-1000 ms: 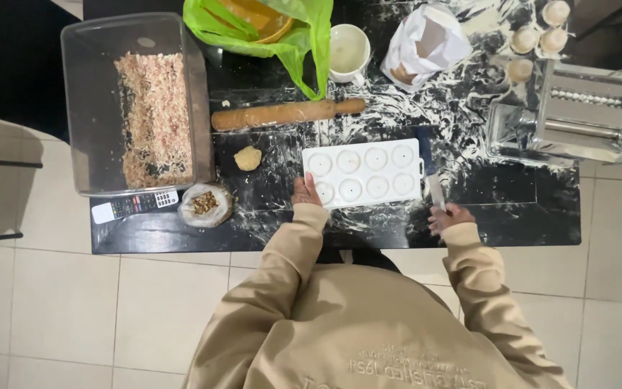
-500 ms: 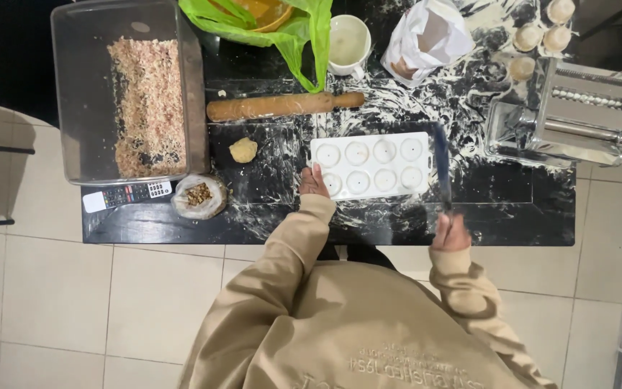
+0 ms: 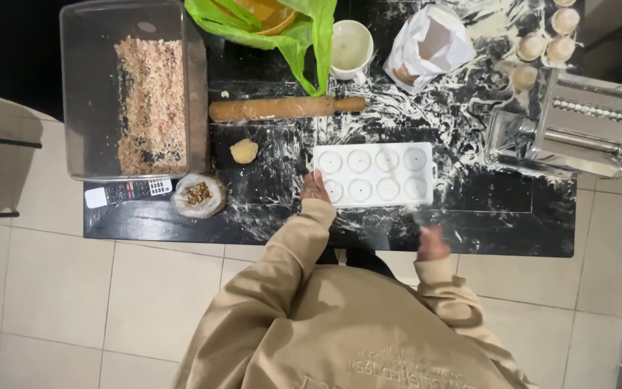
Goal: Making handmade dumplings by filling dough circles and shaping them.
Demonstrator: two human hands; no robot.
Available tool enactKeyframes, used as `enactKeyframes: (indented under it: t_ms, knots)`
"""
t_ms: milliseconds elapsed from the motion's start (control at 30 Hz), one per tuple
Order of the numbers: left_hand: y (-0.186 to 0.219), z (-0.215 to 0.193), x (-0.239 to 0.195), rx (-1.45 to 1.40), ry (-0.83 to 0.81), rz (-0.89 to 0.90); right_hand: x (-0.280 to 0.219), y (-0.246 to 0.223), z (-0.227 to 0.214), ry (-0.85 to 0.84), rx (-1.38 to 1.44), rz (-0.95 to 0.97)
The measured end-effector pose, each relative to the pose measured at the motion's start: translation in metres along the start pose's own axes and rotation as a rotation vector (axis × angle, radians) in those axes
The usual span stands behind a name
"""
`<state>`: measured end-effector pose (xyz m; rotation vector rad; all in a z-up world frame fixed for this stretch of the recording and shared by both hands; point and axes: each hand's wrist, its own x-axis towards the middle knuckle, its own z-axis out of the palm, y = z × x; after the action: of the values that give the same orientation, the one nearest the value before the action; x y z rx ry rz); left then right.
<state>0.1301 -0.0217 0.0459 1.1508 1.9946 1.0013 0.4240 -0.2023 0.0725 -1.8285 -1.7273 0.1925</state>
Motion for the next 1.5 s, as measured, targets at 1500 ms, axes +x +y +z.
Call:
enactKeyframes:
  t_ms: [1500]
  knots:
    - [-0.024,0.024,0.011,-0.116,0.042,0.133,0.037,-0.066,-0.038,0.029,0.078,0.205]
